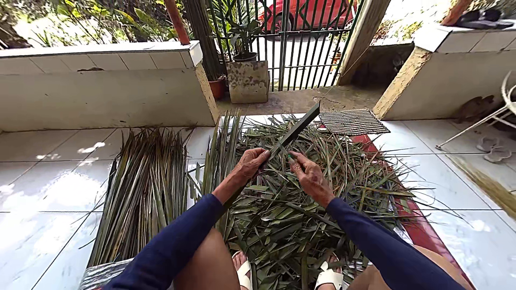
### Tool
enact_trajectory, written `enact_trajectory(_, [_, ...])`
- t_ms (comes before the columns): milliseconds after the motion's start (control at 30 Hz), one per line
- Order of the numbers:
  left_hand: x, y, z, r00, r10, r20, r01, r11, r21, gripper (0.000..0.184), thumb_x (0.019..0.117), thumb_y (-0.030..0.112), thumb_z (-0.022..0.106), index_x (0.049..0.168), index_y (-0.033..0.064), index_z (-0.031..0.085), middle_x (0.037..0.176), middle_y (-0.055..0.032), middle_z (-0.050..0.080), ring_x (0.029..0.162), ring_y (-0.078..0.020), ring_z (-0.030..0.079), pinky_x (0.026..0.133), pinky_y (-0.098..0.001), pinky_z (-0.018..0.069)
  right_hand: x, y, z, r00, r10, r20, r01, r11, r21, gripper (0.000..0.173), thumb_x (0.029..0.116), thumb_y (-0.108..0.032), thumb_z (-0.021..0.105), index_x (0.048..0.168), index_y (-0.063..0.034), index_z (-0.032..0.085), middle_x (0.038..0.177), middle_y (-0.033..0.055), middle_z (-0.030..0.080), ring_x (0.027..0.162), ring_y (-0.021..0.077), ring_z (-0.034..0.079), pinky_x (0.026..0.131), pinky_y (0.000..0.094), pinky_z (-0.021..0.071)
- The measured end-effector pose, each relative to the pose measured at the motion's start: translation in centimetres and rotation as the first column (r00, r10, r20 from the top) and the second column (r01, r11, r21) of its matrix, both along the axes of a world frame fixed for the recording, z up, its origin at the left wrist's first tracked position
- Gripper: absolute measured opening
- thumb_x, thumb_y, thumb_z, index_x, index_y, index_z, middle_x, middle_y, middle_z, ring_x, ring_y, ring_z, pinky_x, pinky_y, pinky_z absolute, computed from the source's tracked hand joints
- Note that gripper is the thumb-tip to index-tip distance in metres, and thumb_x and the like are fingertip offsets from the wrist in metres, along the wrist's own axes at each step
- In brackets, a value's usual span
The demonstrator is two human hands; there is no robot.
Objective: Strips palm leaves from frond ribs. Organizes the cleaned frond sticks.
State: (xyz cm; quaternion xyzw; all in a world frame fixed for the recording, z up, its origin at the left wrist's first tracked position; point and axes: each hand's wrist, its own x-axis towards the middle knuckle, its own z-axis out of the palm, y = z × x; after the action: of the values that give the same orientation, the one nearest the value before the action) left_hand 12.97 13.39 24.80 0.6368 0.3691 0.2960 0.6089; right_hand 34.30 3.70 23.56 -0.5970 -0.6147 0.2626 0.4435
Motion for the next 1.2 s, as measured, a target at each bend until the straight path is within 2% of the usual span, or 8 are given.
enact_trajectory(100, [0.8, -0.5, 0.3, 0.999, -0.022, 0.039, 0.023, 1.000, -0.017, 0.026, 0.1091, 0.024, 0.052, 0.100, 0.0034, 0.064, 0.066, -0.0042, 0.054, 0.044, -0.0079, 0.044, 0.040, -0.0191, 0.0373, -0.9, 0.1, -0.5, 0.998, 0.064, -0.007, -0.064, 0.998, -0.007, 0.041, 0.1076, -0.037, 0.049, 0.138, -0.0146, 0.065, 0.088, 0.0020, 0.068, 0.074, 0.0093, 0.061, 0.072, 0.0294, 0.0524])
enact_trajectory(267, [1.0, -0.8, 0.5, 0.994, -0.070, 0.078, 0.077, 0.994, -0.083, 0.024, 0.1090, 0.021, 0.052, 0.097, 0.0039, 0.063, 0.065, -0.0030, 0.053, 0.043, -0.0061, 0.041, 0.039, -0.0177, 0.0347, -0.9, 0.2, -0.6, 0.998, 0.058, 0.020, -0.059, 0.997, 0.046, 0.040, 0.1066, -0.039, 0.052, 0.132, -0.0132, 0.069, 0.089, 0.0016, 0.069, 0.073, 0.0087, 0.061, 0.072, 0.0292, 0.0525])
enact_trajectory(367, [0.8, -0.6, 0.4, 0.990, -0.084, 0.111, 0.098, 0.986, -0.132, 0.024, 0.1086, 0.020, 0.053, 0.096, 0.0034, 0.065, 0.065, -0.0029, 0.052, 0.042, -0.0052, 0.040, 0.039, -0.0168, 0.0340, -0.8, 0.1, -0.6, 0.997, 0.035, 0.062, -0.038, 0.998, 0.049, 0.040, 0.1063, -0.041, 0.053, 0.132, -0.0167, 0.070, 0.096, 0.0016, 0.073, 0.077, 0.0094, 0.063, 0.075, 0.0324, 0.0537])
enact_trajectory(467, [0.5, -0.6, 0.6, 0.986, -0.119, 0.117, 0.141, 0.971, -0.193, 0.024, 0.1092, 0.022, 0.051, 0.096, 0.0052, 0.063, 0.063, -0.0004, 0.048, 0.042, -0.0040, 0.037, 0.038, -0.0163, 0.0314, -0.7, 0.0, -0.5, 0.997, 0.015, 0.072, -0.018, 0.999, 0.038, 0.041, 0.1061, -0.042, 0.053, 0.131, -0.0154, 0.071, 0.096, 0.0024, 0.073, 0.078, 0.0107, 0.063, 0.076, 0.0347, 0.0533])
enact_trajectory(633, [0.0, -0.4, 0.7, 0.974, -0.163, 0.157, 0.197, 0.952, -0.234, 0.024, 0.1087, 0.024, 0.052, 0.099, 0.0058, 0.065, 0.062, 0.0013, 0.046, 0.041, -0.0029, 0.036, 0.037, -0.0159, 0.0304, -0.5, 0.1, -0.4, 0.995, 0.017, 0.098, -0.019, 1.000, 0.021, 0.043, 0.1058, -0.044, 0.053, 0.132, -0.0150, 0.070, 0.109, 0.0025, 0.075, 0.088, 0.0100, 0.067, 0.083, 0.0351, 0.0545])
enact_trajectory(800, [-0.4, -0.2, 0.5, 0.967, -0.186, 0.173, 0.227, 0.939, -0.259, 0.023, 0.1088, 0.023, 0.052, 0.100, 0.0053, 0.065, 0.061, 0.0025, 0.045, 0.041, -0.0021, 0.035, 0.037, -0.0153, 0.0294, -0.5, 0.1, -0.4, 0.992, 0.015, 0.123, -0.018, 1.000, 0.020, 0.041, 0.1054, -0.044, 0.053, 0.129, -0.0163, 0.072, 0.106, 0.0019, 0.075, 0.086, 0.0113, 0.067, 0.081, 0.0368, 0.0545])
enact_trajectory(933, [-0.8, -0.3, 0.9, 0.967, -0.195, 0.163, 0.233, 0.937, -0.262, 0.025, 0.1088, 0.024, 0.052, 0.102, 0.0046, 0.066, 0.060, 0.0030, 0.044, 0.041, -0.0022, 0.035, 0.037, -0.0154, 0.0294, 0.0, 0.2, -0.5, 0.989, 0.011, 0.149, -0.014, 1.000, 0.017, 0.043, 0.1055, -0.044, 0.053, 0.128, -0.0134, 0.073, 0.118, 0.0035, 0.074, 0.100, 0.0128, 0.070, 0.092, 0.0398, 0.0551])
enact_trajectory(1200, [-0.5, -0.7, 1.0, 0.984, -0.159, 0.077, 0.172, 0.963, -0.207, 0.026, 0.1083, 0.026, 0.054, 0.103, 0.0048, 0.068, 0.062, -0.0002, 0.049, 0.041, -0.0036, 0.037, 0.037, -0.0164, 0.0309, -0.4, 0.0, -0.5, 0.969, -0.120, 0.218, 0.118, 0.993, 0.021, 0.040, 0.1059, -0.043, 0.052, 0.131, -0.0184, 0.072, 0.117, 0.0036, 0.075, 0.105, 0.0187, 0.070, 0.093, 0.0483, 0.0543])
